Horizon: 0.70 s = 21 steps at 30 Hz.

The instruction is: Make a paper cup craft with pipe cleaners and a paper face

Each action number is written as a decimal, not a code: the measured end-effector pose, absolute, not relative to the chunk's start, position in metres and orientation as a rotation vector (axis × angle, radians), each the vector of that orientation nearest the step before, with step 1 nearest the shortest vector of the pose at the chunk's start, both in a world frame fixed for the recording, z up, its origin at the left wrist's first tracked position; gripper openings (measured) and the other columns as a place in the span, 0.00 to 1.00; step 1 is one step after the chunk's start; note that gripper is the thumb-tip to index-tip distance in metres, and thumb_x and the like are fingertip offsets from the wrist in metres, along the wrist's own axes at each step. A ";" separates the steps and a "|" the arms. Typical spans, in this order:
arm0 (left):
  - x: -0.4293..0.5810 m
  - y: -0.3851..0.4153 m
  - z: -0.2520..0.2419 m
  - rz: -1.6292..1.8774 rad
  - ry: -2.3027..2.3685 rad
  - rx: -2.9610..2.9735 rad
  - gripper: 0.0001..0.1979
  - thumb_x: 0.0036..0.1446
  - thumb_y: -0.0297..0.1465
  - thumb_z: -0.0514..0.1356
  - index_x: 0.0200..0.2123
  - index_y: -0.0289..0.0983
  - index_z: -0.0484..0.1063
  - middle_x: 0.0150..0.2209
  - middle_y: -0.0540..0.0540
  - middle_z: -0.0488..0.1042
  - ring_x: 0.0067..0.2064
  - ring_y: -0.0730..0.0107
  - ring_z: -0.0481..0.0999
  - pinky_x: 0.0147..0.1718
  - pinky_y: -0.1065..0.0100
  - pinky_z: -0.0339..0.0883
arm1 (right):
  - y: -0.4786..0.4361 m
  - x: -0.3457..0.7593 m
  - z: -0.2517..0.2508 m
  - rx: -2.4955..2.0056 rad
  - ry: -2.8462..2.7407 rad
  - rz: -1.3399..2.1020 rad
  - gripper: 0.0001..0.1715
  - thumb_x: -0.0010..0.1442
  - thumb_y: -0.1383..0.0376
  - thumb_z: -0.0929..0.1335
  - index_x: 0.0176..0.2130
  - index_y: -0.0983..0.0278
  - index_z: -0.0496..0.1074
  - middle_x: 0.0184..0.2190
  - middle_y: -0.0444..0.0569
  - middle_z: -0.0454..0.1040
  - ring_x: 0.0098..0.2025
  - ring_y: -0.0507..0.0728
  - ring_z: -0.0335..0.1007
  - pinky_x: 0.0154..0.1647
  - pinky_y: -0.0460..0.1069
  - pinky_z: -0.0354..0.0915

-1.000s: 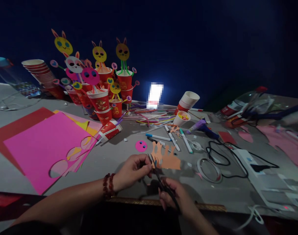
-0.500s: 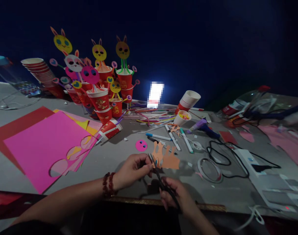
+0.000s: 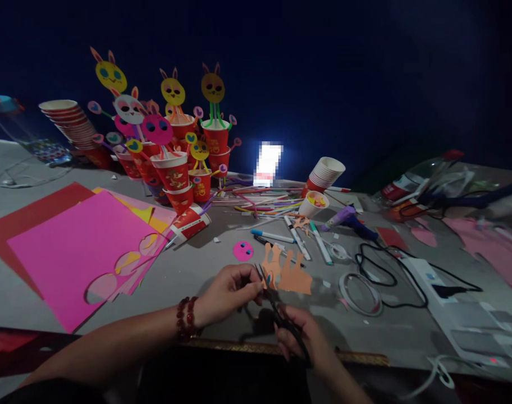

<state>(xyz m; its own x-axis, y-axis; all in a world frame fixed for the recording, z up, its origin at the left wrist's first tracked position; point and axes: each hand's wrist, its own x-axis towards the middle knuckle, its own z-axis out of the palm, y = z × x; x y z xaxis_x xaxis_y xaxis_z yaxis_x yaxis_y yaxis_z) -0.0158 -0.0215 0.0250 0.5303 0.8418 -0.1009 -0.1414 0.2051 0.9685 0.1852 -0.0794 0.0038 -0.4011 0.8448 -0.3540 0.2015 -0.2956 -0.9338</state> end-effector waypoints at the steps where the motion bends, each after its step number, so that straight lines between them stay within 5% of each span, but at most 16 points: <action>1: -0.016 -0.021 0.025 0.782 0.745 1.166 0.21 0.55 0.47 0.63 0.27 0.35 0.67 0.24 0.48 0.73 0.26 0.74 0.70 0.27 0.73 0.61 | -0.080 0.185 0.003 -1.325 -1.464 1.739 0.36 0.47 0.32 0.67 0.24 0.62 0.61 0.14 0.37 0.60 0.16 0.47 0.51 0.19 0.45 0.49; 21: -0.015 -0.022 0.024 0.808 0.734 1.142 0.19 0.56 0.45 0.63 0.28 0.34 0.67 0.25 0.49 0.73 0.27 0.74 0.71 0.29 0.73 0.61 | -0.082 0.177 0.008 -1.328 -1.394 1.721 0.37 0.45 0.32 0.69 0.24 0.62 0.60 0.15 0.37 0.59 0.16 0.47 0.53 0.19 0.44 0.52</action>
<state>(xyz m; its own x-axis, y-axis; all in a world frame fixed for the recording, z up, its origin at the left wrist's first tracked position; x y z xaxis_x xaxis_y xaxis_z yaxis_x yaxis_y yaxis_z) -0.0152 -0.0222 0.0242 0.5186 0.8501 -0.0914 -0.1726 0.2088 0.9626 0.1767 -0.0818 0.0075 -0.3592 0.8663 -0.3472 0.1597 -0.3094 -0.9374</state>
